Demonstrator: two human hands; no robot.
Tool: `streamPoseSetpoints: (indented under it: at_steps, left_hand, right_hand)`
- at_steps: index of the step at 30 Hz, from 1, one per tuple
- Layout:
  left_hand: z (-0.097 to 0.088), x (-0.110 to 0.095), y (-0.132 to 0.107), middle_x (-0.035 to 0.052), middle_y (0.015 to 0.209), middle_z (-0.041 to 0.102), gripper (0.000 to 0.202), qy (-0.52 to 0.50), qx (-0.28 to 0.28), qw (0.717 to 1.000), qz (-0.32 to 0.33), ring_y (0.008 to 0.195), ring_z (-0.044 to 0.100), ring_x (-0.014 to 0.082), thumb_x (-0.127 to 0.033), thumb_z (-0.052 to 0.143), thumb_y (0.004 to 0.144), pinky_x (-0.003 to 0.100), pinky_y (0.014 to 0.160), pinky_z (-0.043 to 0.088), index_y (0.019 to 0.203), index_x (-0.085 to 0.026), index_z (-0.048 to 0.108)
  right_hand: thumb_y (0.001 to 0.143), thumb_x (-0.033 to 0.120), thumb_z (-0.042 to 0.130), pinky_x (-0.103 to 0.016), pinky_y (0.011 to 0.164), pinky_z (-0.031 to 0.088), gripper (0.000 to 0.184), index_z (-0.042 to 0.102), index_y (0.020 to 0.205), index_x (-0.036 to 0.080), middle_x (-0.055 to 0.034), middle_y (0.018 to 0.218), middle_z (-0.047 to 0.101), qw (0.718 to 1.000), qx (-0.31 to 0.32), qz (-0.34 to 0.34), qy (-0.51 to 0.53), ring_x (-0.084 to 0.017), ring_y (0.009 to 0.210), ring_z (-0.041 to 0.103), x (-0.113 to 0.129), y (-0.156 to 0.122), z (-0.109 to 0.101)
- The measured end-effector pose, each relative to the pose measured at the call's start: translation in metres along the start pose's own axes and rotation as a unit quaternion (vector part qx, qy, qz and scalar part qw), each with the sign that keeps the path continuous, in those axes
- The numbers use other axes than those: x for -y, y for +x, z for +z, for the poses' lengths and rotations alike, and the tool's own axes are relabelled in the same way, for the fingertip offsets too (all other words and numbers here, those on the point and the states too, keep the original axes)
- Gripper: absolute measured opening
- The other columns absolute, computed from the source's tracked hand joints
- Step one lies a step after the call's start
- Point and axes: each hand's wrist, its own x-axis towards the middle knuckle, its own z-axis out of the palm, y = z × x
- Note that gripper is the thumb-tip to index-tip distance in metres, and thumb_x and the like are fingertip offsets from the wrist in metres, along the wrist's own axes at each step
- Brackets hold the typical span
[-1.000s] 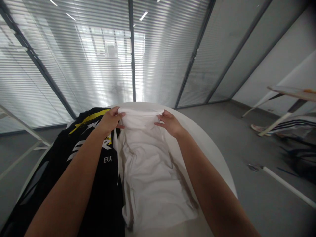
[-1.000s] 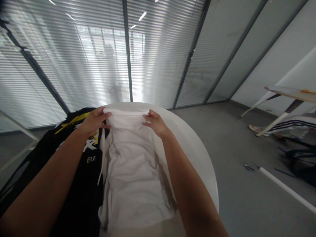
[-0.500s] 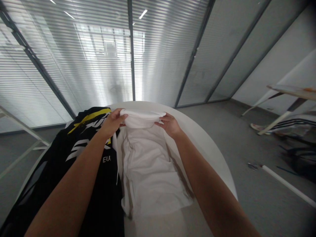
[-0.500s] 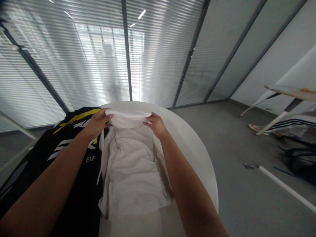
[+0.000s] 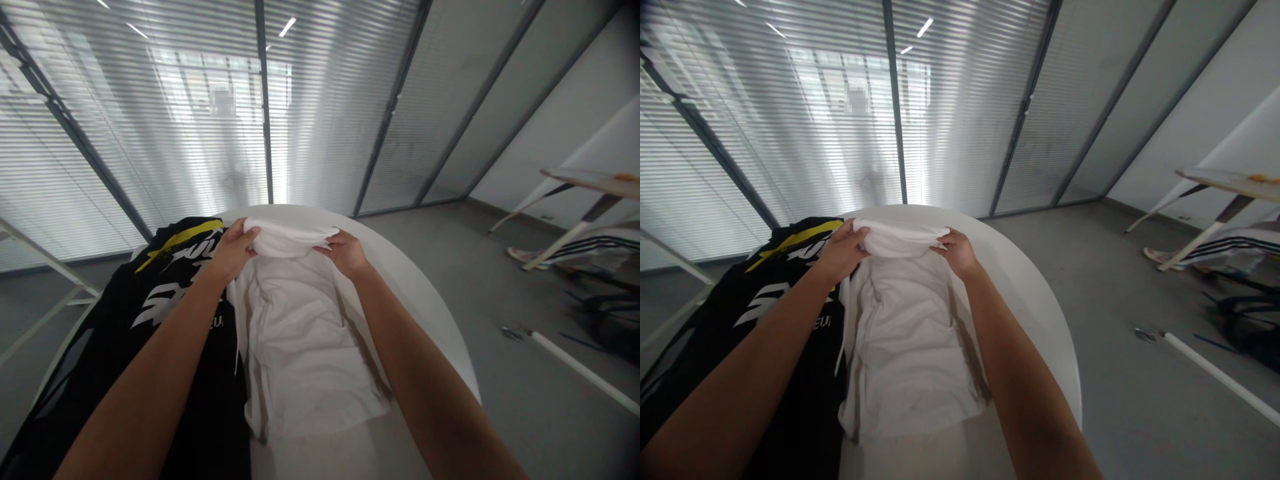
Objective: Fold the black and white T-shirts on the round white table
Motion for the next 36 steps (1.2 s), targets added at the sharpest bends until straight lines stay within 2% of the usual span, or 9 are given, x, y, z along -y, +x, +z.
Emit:
streamPoseSetpoints:
  at_steps: [10,14,18,22,24,27,29,32,36]
  left_hand:
    - [-0.014,-0.007,-0.009,0.0048,0.088,0.067,0.025,0.071,0.064,0.995,0.001,0.083,0.061,0.0193,-0.022,0.070,0.058,0.027,0.067,0.047,0.082,-0.018,0.065]
    - [-0.028,-0.019,-0.009,0.0067,0.089,0.070,0.028,0.086,0.178,0.979,-0.053,0.082,0.062,0.0197,-0.020,0.073,0.056,0.030,0.075,0.047,0.084,-0.016,0.070]
    - [-0.041,-0.042,-0.011,0.0134,0.099,0.070,0.027,0.121,0.298,0.937,-0.133,0.098,0.062,0.0262,-0.034,0.069,0.069,0.035,0.089,0.046,0.085,-0.014,0.073]
    - [-0.039,-0.057,-0.012,0.0109,0.090,0.070,0.036,0.218,0.262,0.922,-0.182,0.089,0.064,0.0245,-0.051,0.061,0.077,0.035,0.082,0.050,0.083,-0.017,0.070]
    - [-0.033,-0.055,-0.011,0.0103,0.077,0.069,0.046,0.350,0.223,0.872,-0.261,0.073,0.066,0.0238,-0.063,0.056,0.076,0.033,0.066,0.052,0.079,-0.018,0.067]
    - [-0.024,-0.040,-0.011,0.0143,0.066,0.068,0.057,0.481,0.186,0.764,-0.389,0.060,0.065,0.0267,-0.072,0.055,0.070,0.031,0.050,0.046,0.073,-0.016,0.064]
    - [-0.018,-0.029,-0.011,0.0163,0.067,0.069,0.058,0.508,0.189,0.733,-0.410,0.057,0.066,0.0274,-0.072,0.055,0.070,0.031,0.047,0.044,0.069,-0.015,0.062]
    - [-0.014,-0.015,-0.011,0.0142,0.069,0.069,0.054,0.532,0.204,0.735,-0.369,0.053,0.064,0.0245,-0.069,0.055,0.072,0.030,0.046,0.043,0.067,-0.015,0.060]
    - [-0.015,-0.003,-0.009,0.0100,0.072,0.068,0.037,0.515,0.170,0.772,-0.330,0.056,0.064,0.0214,-0.052,0.058,0.076,0.028,0.048,0.047,0.081,-0.016,0.060]
  right_hand:
    - [0.057,0.028,0.061,-0.030,0.076,0.048,0.008,0.059,0.062,0.021,-0.0031,0.076,0.061,0.998,0.039,-0.006,-0.056,-0.018,0.079,0.056,-0.007,-0.003,-0.008]
    - [0.054,0.027,0.058,-0.029,0.073,0.046,0.008,0.058,0.056,0.019,-0.0058,0.077,0.064,0.987,0.111,0.014,-0.119,-0.020,0.080,0.058,0.002,-0.007,-0.017]
    - [0.052,0.022,0.054,-0.029,0.071,0.044,0.011,0.060,0.057,0.016,-0.0048,0.067,0.064,0.946,0.194,0.052,-0.255,-0.019,0.073,0.058,0.019,-0.008,-0.025]
    - [0.059,0.019,0.052,-0.024,0.064,0.041,0.013,0.063,0.066,0.016,-0.0012,0.066,0.062,0.889,0.195,0.056,-0.410,-0.014,0.067,0.055,0.036,-0.011,-0.018]
    - [0.065,0.018,0.053,-0.023,0.062,0.041,0.013,0.063,0.073,0.017,-0.0020,0.071,0.064,0.860,0.210,0.070,-0.460,-0.014,0.070,0.057,0.039,-0.012,-0.011]
    - [0.074,0.020,0.054,-0.022,0.062,0.042,0.014,0.065,0.083,0.016,-0.0057,0.082,0.069,0.806,0.214,0.084,-0.545,-0.016,0.075,0.061,0.034,-0.012,-0.001]
    - [0.080,0.024,0.056,-0.023,0.064,0.043,0.017,0.065,0.092,0.015,-0.0089,0.092,0.070,0.770,0.196,0.081,-0.601,-0.018,0.080,0.062,0.025,-0.011,0.003]
    - [0.083,0.032,0.060,-0.024,0.067,0.045,0.029,0.061,0.107,0.015,-0.0129,0.104,0.070,0.746,0.157,0.086,-0.641,-0.019,0.085,0.064,0.009,-0.007,0.004]
    - [0.086,0.038,0.059,-0.024,0.059,0.046,0.043,0.055,0.121,0.014,-0.0138,0.103,0.070,0.767,0.080,0.126,-0.624,-0.017,0.073,0.065,-0.008,-0.003,0.004]
